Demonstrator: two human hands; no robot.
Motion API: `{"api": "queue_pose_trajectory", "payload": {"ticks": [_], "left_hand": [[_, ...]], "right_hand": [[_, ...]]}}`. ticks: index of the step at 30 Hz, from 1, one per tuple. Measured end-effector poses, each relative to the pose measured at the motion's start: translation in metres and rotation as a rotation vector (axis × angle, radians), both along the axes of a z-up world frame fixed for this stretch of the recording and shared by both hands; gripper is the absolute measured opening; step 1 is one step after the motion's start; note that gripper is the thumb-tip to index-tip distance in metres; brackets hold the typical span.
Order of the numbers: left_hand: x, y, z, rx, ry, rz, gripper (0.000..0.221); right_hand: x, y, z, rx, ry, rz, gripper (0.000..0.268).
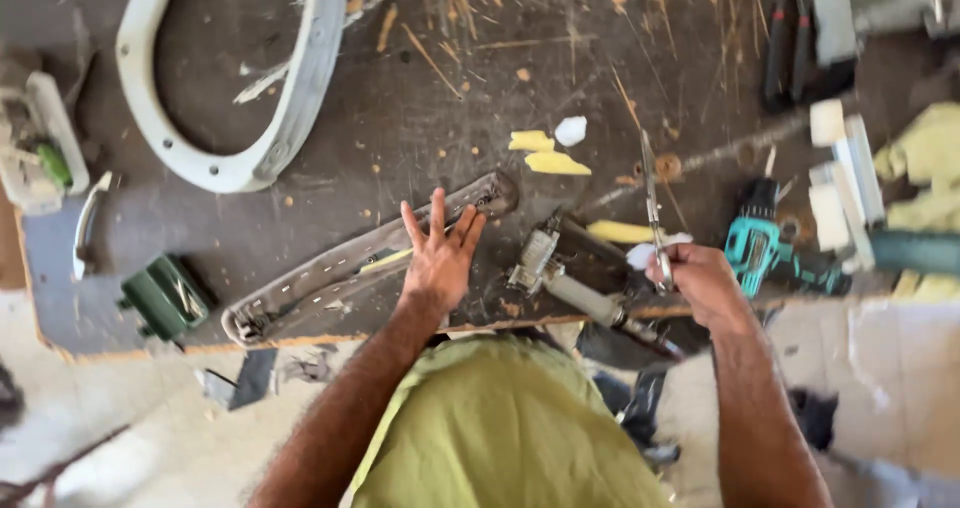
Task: Repairing or upholstering a long interior component by gluing and stapling fabric
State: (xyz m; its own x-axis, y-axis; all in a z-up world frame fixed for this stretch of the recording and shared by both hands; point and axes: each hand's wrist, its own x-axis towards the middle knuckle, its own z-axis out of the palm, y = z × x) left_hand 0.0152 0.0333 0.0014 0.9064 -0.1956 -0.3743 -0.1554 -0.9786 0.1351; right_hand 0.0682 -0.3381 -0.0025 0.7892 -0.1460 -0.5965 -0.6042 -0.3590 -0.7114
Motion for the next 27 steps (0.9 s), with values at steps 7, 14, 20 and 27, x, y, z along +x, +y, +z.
{"api": "queue_pose_trajectory", "payload": {"ticks": [7,14,20,27], "left_hand": [[0.006,0.04,-0.038,0.001,-0.089,-0.221,0.075],[-0.025,0.078,-0.026,-0.044,0.174,-0.364,0.074],[-0.062,0.109,-0.022,0.024,0.257,-0.519,0.077],[-0.06,0.108,-0.009,0.092,0.266,-0.549,0.078]], "right_hand": [[-0.125,0.074,0.032,-0.302,0.053,0.004,0.031],[-0.24,0.188,0.002,-0.502,0.248,0.017,0.06],[-0.279,0.245,0.008,-0.692,0.102,0.071,0.069],[-0.269,0.252,-0.018,-0.757,-0.027,0.062,0.073]]}}
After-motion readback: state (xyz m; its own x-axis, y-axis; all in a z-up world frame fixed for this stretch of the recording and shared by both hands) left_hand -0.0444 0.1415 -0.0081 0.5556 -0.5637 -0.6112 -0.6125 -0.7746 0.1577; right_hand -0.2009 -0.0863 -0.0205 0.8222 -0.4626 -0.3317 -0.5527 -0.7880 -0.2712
